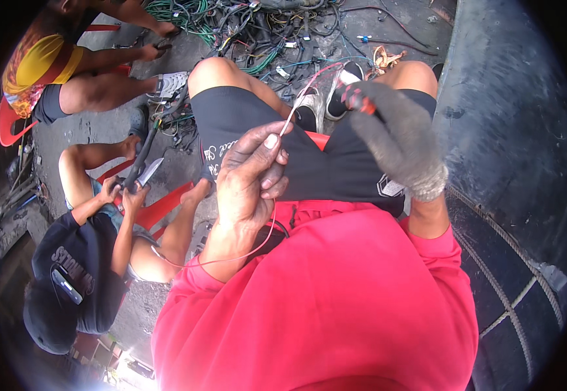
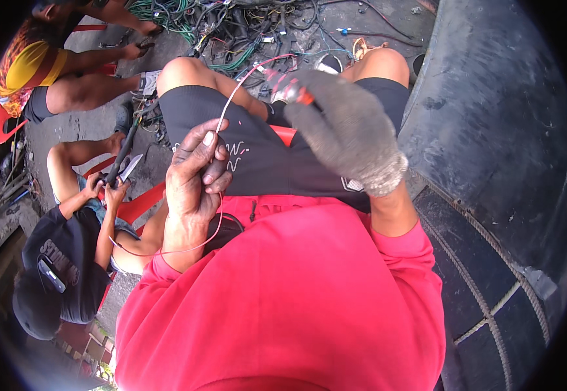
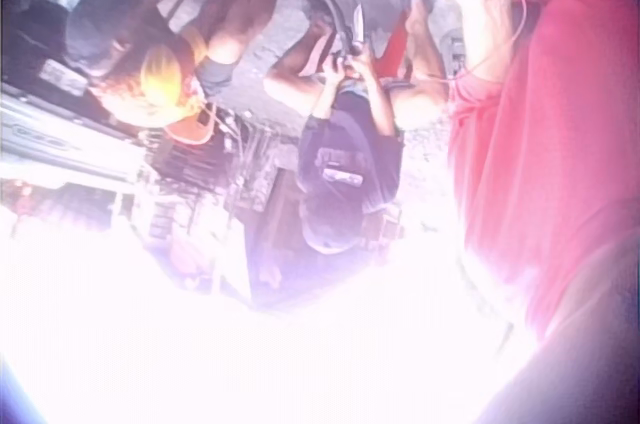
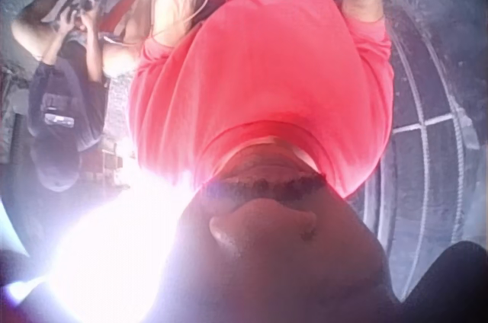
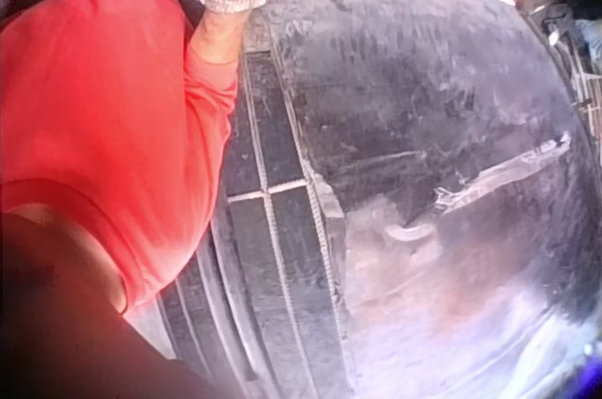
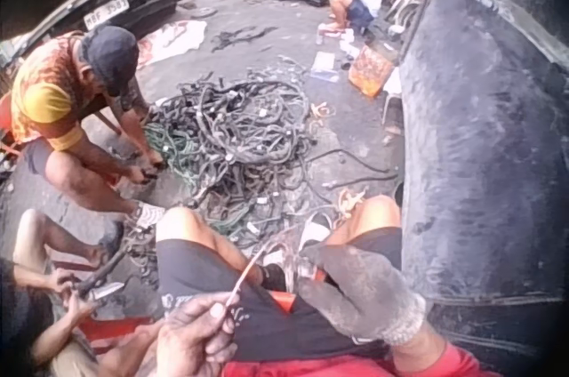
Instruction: Stripping insulation from electrical wires using a hand tool.
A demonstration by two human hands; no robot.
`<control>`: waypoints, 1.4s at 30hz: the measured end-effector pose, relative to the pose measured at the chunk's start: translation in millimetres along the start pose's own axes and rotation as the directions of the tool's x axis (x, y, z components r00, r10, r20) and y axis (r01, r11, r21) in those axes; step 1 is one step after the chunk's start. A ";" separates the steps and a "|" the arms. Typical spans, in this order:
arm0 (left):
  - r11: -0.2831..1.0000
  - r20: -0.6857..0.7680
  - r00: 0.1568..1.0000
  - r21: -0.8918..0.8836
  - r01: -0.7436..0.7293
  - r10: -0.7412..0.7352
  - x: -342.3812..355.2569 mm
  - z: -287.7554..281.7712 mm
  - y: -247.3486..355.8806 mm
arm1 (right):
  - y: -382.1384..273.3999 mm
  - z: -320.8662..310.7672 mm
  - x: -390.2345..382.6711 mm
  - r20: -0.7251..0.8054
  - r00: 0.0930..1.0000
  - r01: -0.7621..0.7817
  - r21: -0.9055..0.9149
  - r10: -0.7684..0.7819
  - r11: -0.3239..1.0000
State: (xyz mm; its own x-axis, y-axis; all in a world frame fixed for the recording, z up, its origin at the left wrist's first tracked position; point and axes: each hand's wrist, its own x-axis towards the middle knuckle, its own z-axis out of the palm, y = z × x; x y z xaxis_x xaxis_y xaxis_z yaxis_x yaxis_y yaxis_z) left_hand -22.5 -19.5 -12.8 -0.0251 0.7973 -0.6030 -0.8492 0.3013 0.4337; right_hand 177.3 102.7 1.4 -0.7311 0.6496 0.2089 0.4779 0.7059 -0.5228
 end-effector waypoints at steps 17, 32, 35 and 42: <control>0.969 0.001 0.990 0.206 0.137 -0.140 7.1 2.0 -9.7 | -29.2 29.5 36.1 0.344 0.738 -0.497 0.859 0.580 0.122; 0.897 0.077 0.973 0.408 0.170 -0.219 7.6 -2.9 -10.3 | 17.1 28.0 68.6 -0.270 0.784 -0.300 0.623 0.558 0.722; 0.871 0.096 0.990 0.488 0.047 -0.107 9.1 -2.0 -16.2 | 14.1 28.7 71.2 -0.247 0.804 -0.287 0.635 0.541 0.717; 0.690 0.130 0.988 0.707 -0.155 0.089 6.8 2.8 -17.4 | 8.3 25.9 71.8 -0.108 0.739 -0.302 0.829 0.665 0.471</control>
State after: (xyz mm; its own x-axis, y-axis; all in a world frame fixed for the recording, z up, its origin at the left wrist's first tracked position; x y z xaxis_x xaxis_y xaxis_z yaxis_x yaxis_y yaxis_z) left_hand -6.5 -17.8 -22.6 -0.0322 0.8820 -0.4701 -0.2091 0.4540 0.8661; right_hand 116.2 148.0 -9.3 -0.1703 0.9799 -0.1038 0.0421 -0.0980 -0.9943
